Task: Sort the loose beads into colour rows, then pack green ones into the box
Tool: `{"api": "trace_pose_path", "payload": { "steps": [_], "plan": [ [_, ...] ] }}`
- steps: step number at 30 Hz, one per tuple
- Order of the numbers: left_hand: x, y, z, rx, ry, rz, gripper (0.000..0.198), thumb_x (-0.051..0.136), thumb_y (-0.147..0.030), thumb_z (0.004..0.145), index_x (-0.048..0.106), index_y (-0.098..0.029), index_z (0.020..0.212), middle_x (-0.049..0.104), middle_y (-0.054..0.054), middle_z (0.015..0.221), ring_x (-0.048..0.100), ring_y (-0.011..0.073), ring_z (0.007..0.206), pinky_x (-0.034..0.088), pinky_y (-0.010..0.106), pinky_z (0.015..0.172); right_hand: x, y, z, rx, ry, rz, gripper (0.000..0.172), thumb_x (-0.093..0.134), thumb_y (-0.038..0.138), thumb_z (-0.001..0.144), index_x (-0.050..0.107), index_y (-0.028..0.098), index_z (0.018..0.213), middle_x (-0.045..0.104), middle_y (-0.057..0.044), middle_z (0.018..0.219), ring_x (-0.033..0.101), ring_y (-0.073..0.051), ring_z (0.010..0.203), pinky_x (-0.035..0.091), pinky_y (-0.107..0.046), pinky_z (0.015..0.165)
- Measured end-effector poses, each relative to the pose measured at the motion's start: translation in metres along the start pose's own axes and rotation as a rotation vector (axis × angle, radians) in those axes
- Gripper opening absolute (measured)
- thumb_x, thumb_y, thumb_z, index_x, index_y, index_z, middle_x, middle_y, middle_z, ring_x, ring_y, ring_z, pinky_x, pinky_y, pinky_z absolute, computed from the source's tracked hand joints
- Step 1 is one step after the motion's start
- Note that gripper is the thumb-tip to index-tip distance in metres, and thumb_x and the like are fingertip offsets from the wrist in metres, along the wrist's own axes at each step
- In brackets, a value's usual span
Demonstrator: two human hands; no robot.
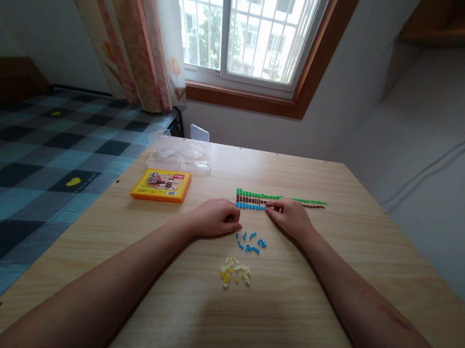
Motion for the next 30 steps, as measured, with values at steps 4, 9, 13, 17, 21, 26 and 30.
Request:
{"api": "trace_pose_path", "payload": {
  "steps": [4, 9, 13, 17, 21, 26, 30],
  "plan": [
    [0.001, 0.001, 0.000, 0.004, 0.000, 0.000, 0.023, 0.061, -0.036, 0.087, 0.061, -0.019, 0.072, 0.064, 0.001, 0.078, 0.054, 0.0160, 0.073, 0.036, 0.028, 0.065, -0.001, 0.000, 0.000, -0.001, 0.003, 0.000, 0.016, 0.069, 0.028, 0.086, 0.081, 0.025, 0.095, 0.079, -0.004, 0.096, 0.070, -0.019, 0.077, 0.052, -0.031, 0.074],
    [0.002, 0.002, 0.001, 0.000, -0.001, 0.010, 0.023, 0.061, -0.037, 0.087, 0.062, -0.019, 0.073, 0.064, 0.002, 0.078, 0.054, 0.0165, 0.075, 0.037, 0.028, 0.066, 0.000, 0.000, 0.000, -0.012, 0.007, -0.008, 0.015, 0.069, 0.027, 0.086, 0.081, 0.024, 0.094, 0.079, -0.004, 0.096, 0.070, -0.020, 0.080, 0.051, -0.032, 0.075],
    [0.002, 0.002, 0.001, 0.002, 0.001, -0.001, 0.024, 0.059, -0.038, 0.087, 0.062, -0.020, 0.072, 0.063, 0.002, 0.076, 0.053, 0.0162, 0.072, 0.036, 0.028, 0.065, 0.002, -0.001, 0.001, -0.023, 0.009, -0.023, 0.016, 0.068, 0.027, 0.086, 0.081, 0.025, 0.095, 0.079, -0.004, 0.095, 0.070, -0.020, 0.081, 0.051, -0.032, 0.074],
    [0.002, 0.003, 0.001, -0.005, 0.006, 0.001, 0.025, 0.059, -0.038, 0.086, 0.061, -0.019, 0.070, 0.062, 0.002, 0.075, 0.052, 0.0162, 0.071, 0.036, 0.028, 0.064, 0.002, -0.003, 0.000, -0.018, -0.002, -0.006, 0.017, 0.068, 0.028, 0.086, 0.081, 0.024, 0.097, 0.079, -0.004, 0.095, 0.068, -0.018, 0.076, 0.050, -0.030, 0.071],
    [0.002, 0.003, 0.001, -0.010, 0.002, 0.006, 0.024, 0.060, -0.037, 0.086, 0.061, -0.020, 0.071, 0.062, 0.001, 0.074, 0.052, 0.0160, 0.072, 0.036, 0.028, 0.064, -0.001, -0.001, -0.001, -0.031, -0.021, -0.003, 0.018, 0.069, 0.030, 0.086, 0.081, 0.023, 0.098, 0.077, -0.004, 0.086, 0.065, -0.018, 0.070, 0.048, -0.029, 0.068],
    [0.000, 0.001, 0.000, -0.009, -0.002, 0.011, 0.022, 0.061, -0.036, 0.086, 0.059, -0.019, 0.071, 0.061, 0.000, 0.073, 0.050, 0.0149, 0.070, 0.033, 0.027, 0.063, -0.001, 0.024, -0.008, -0.236, 0.051, 0.116, 0.015, 0.066, 0.024, 0.087, 0.080, 0.021, 0.095, 0.073, -0.004, 0.079, 0.060, -0.014, 0.066, 0.046, -0.026, 0.066],
    [-0.002, -0.001, 0.000, -0.014, 0.009, -0.019, 0.023, 0.064, -0.036, 0.084, 0.059, -0.019, 0.070, 0.060, -0.001, 0.071, 0.050, 0.0146, 0.069, 0.033, 0.027, 0.062, 0.005, 0.048, -0.019, -0.373, 0.164, 0.150, 0.016, 0.064, 0.023, 0.089, 0.079, 0.023, 0.093, 0.070, -0.002, 0.075, 0.060, -0.013, 0.067, 0.044, -0.024, 0.066]
  ]
}}
Point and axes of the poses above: each hand's wrist, its own z-axis towards the middle knuckle, its own x-axis out of the palm, y = z × x, the point moved 8 cm from there along z, towards the middle knuckle
